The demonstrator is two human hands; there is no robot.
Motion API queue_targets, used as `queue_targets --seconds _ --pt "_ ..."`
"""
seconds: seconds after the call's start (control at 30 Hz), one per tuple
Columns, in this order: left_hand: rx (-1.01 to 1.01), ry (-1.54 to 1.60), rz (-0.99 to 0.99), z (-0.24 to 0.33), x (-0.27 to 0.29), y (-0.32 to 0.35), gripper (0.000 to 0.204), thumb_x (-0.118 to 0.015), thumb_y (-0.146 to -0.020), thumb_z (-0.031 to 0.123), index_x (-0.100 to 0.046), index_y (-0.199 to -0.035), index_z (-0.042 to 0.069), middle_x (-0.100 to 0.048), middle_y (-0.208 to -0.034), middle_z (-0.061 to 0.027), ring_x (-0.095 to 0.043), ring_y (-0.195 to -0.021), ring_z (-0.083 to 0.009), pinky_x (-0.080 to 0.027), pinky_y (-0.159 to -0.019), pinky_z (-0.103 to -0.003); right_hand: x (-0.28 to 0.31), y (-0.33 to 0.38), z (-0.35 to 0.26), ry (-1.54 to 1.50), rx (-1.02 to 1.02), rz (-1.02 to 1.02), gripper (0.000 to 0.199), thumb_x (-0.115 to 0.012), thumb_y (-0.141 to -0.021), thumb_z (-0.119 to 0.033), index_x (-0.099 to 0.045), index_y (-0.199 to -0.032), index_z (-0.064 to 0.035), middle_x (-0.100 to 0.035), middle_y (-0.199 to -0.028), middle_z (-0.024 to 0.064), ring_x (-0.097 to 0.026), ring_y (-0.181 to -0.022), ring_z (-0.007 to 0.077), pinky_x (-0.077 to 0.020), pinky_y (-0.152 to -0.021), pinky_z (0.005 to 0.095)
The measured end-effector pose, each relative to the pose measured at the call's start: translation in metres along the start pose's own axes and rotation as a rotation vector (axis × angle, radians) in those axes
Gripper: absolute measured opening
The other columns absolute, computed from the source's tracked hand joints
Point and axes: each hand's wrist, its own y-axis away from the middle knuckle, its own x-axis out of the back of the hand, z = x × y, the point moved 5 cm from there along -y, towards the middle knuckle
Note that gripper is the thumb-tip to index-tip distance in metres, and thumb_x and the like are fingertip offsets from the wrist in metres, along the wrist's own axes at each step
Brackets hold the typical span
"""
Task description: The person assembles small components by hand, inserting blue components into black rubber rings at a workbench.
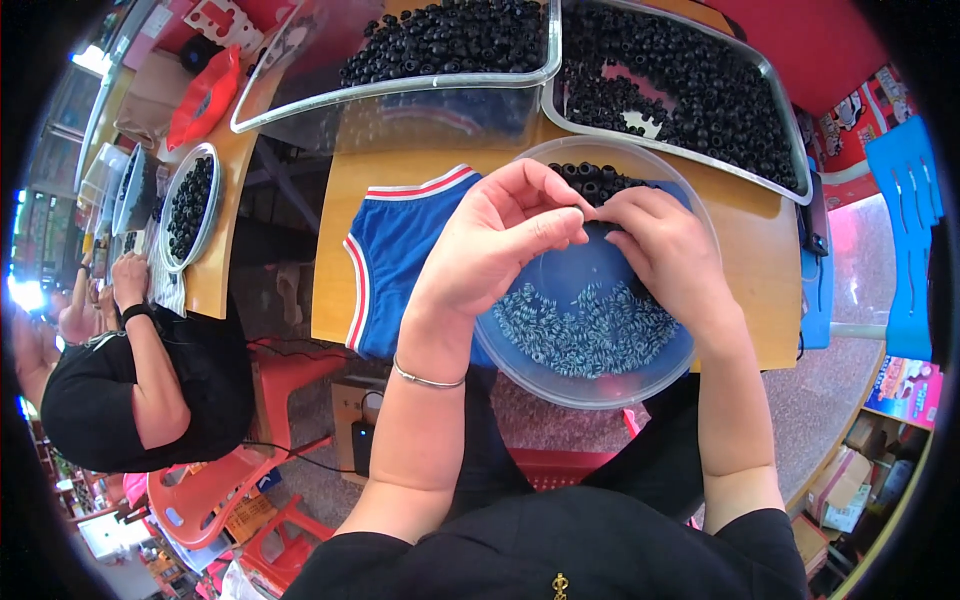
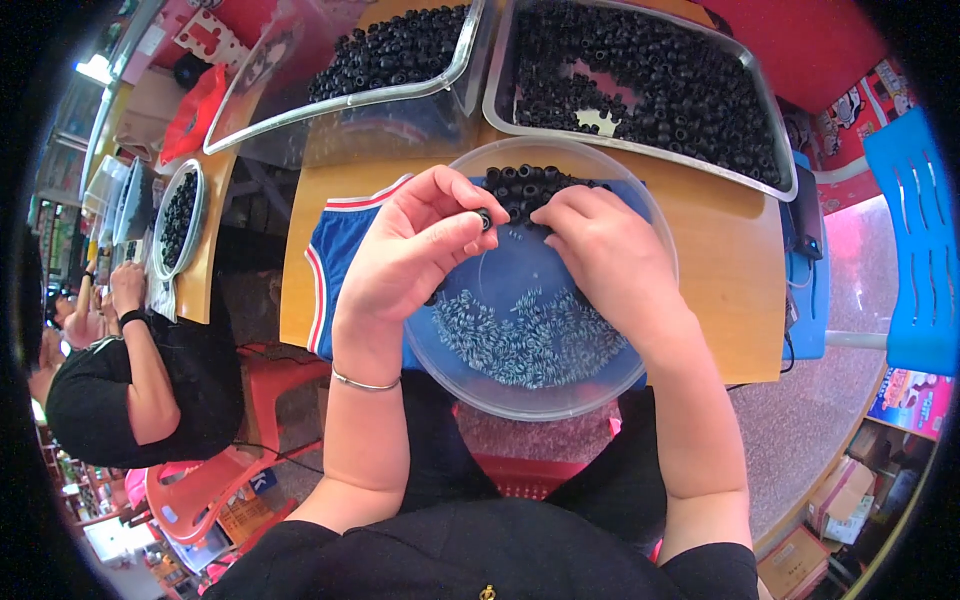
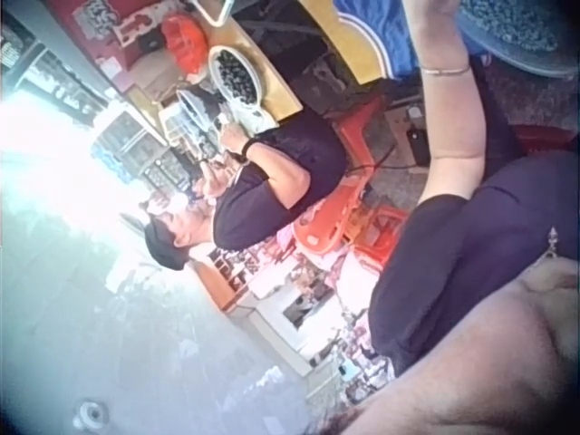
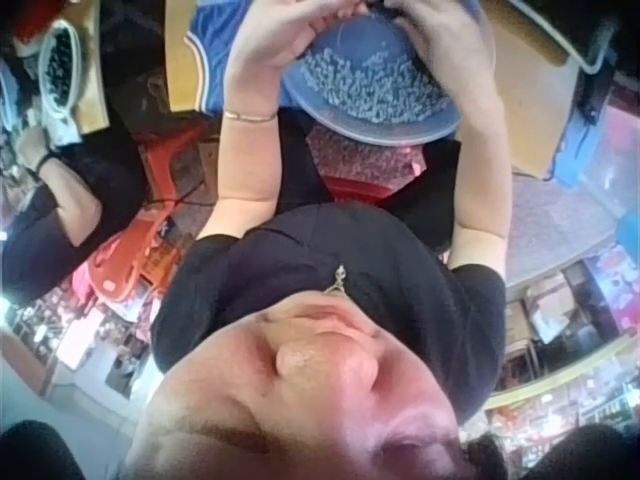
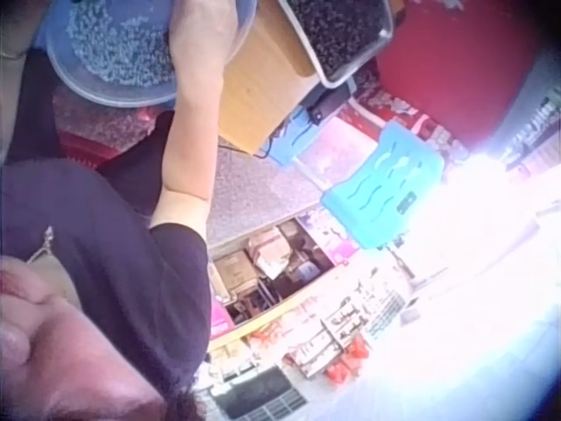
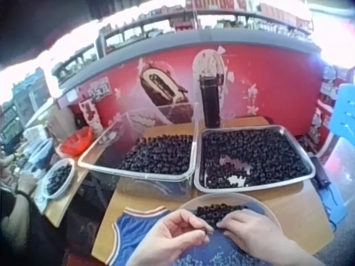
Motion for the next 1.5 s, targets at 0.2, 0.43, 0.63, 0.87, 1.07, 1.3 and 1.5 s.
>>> queue_targets --seconds 0.2,0.43,0.63,0.87,1.07,1.3,1.5 --pt "0.022 -0.005 0.025 0.005 -0.001 0.003 0.014 -0.066 -0.087 0.007 -0.060 -0.098 0.001 -0.067 -0.096 -0.0101 -0.063 -0.082 -0.0118 -0.051 -0.076 -0.024 0.005 -0.002 -0.006 0.067 0.019 -0.015 0.017 -0.069 -0.073 -0.008 -0.064 -0.089 -0.0059 -0.062 -0.088 0.0070 -0.060 -0.088 0.0270 -0.0500 -0.077 0.0376" --pt "0.012 -0.067 0.019 0.006 0.002 0.003 0.012 -0.061 -0.090 0.004 -0.059 -0.101 0.004 -0.067 -0.103 -0.0143 -0.063 -0.082 -0.0107 -0.053 -0.078 -0.023 0.014 0.004 -0.016 0.189 -0.101 -0.209 0.014 -0.071 -0.070 -0.009 -0.061 -0.080 -0.0059 -0.062 -0.078 0.0072 -0.061 -0.080 0.0267 -0.0498 -0.071 0.0383" --pt "0.023 -0.048 0.019 0.006 0.000 0.003 0.015 -0.058 -0.092 0.006 -0.059 -0.107 0.002 -0.066 -0.107 -0.0166 -0.065 -0.088 -0.0128 -0.053 -0.080 -0.023 0.009 0.005 -0.016 0.230 -0.066 -0.154 0.013 -0.069 -0.069 -0.004 -0.062 -0.080 -0.0058 -0.062 -0.078 0.0073 -0.062 -0.079 0.0263 -0.0501 -0.070 0.0377" --pt "0.039 -0.005 -0.006 0.002 -0.003 0.002 0.016 -0.055 -0.094 0.006 -0.058 -0.108 -0.001 -0.063 -0.113 -0.0183 -0.065 -0.093 -0.0172 -0.054 -0.084 -0.027 0.018 -0.003 -0.012 -0.174 -0.090 0.010 0.012 -0.066 -0.076 0.000 -0.067 -0.088 -0.0024 -0.062 -0.086 0.0112 -0.063 -0.082 0.0259 -0.0515 -0.071 0.0336" --pt "0.041 0.009 -0.017 0.002 0.000 0.003 0.017 -0.059 -0.091 0.003 -0.058 -0.108 -0.001 -0.064 -0.106 -0.0146 -0.066 -0.093 -0.0184 -0.054 -0.084 -0.027 0.024 -0.005 -0.016 -0.556 -0.116 0.178 0.016 -0.068 -0.075 0.007 -0.068 -0.089 0.0000 -0.063 -0.089 0.0094 -0.064 -0.081 0.0192 -0.0528 -0.071 0.0285" --pt "0.037 0.041 -0.071 0.000 -0.004 0.003 0.019 -0.065 -0.087 0.004 -0.057 -0.103 -0.001 -0.064 -0.100 -0.0104 -0.065 -0.091 -0.0163 -0.054 -0.082 -0.027 0.030 -0.004 -0.028 -0.598 0.021 0.258 0.016 -0.074 -0.071 0.006 -0.067 -0.084 0.0003 -0.066 -0.085 0.0084 -0.064 -0.075 0.0156 -0.0523 -0.065 0.0251" --pt "0.050 0.078 -0.091 -0.002 -0.008 0.001 0.019 -0.068 -0.085 0.005 -0.058 -0.101 0.000 -0.065 -0.098 -0.0089 -0.063 -0.086 -0.0126 -0.053 -0.077 -0.025 0.032 -0.005 -0.032 -0.519 0.111 0.297 0.016 -0.077 -0.068 0.004 -0.066 -0.079 -0.0011 -0.066 -0.081 0.0078 -0.064 -0.072 0.0149 -0.0520 -0.062 0.0247"
